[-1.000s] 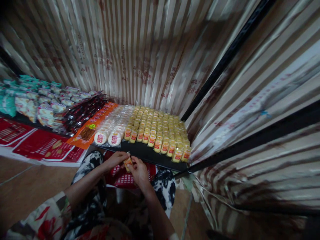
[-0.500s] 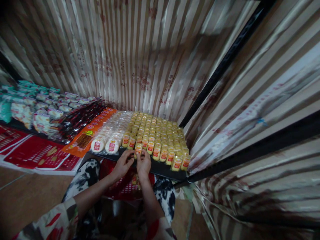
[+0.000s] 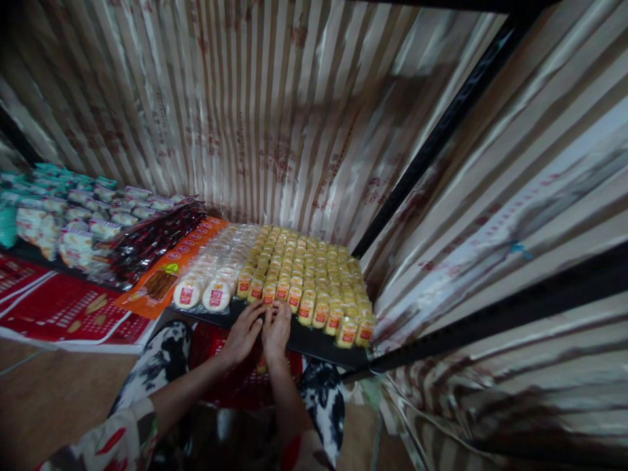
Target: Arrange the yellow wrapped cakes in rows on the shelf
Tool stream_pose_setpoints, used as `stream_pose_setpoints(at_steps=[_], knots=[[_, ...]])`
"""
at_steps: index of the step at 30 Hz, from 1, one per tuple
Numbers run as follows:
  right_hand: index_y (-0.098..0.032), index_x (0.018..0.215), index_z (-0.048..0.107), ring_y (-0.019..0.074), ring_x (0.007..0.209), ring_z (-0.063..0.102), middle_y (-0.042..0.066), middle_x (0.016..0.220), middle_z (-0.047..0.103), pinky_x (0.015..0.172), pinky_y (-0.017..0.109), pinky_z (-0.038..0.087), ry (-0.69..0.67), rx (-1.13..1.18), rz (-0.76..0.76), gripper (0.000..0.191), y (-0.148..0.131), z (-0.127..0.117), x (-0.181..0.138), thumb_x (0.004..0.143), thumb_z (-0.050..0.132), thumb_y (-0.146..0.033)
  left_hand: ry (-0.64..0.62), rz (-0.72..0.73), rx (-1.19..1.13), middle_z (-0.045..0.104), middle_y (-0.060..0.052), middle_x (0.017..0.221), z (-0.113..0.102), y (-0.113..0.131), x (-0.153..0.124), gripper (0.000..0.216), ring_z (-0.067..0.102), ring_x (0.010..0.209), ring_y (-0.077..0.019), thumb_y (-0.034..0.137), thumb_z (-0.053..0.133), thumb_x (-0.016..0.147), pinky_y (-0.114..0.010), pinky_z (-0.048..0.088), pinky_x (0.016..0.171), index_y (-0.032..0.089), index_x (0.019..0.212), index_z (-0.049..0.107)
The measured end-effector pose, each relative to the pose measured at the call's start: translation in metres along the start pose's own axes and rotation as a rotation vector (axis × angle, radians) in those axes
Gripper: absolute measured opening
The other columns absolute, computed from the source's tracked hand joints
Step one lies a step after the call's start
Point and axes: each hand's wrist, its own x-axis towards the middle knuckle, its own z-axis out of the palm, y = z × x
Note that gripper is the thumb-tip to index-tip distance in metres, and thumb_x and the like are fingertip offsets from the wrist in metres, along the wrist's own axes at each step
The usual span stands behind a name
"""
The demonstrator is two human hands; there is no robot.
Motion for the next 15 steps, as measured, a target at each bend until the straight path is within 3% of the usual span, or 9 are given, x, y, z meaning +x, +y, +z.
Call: stream_pose_setpoints(at_steps=[6,15], knots=[[-0.019,0.098,0.058,0.0185,0.091,0.053,0.010,0.103,0.050,0.082,0.033,0.046,-0.005,-0.080,-0.067,0.026,0.0012,0.0009,-0.0034,0.085,0.037,-0.027,-0.006,0.043,0.061,0.047,-0.007,0.134,0.0020,-0.0024,0.0022,0.038,0.040,0.125,-0.0175,0.021,0.036,0.085,-0.038,0.027,0.108,0.019,0.117,0.056],[-0.019,0.117,0.056,0.0168,0.099,0.053,0.009,0.109,0.053,0.087,0.029,0.044,-0.124,-0.087,-0.098,0.039,0.0068,0.0030,-0.0050,0.086,0.032,-0.021,-0.020,0.060,0.157,0.046,-0.011,0.135,0.0027,-0.0048,0.0094,0.041,0.037,0.127,-0.0192,0.024,0.031,0.088,-0.041,0.024,0.109,0.014,0.120,0.054]])
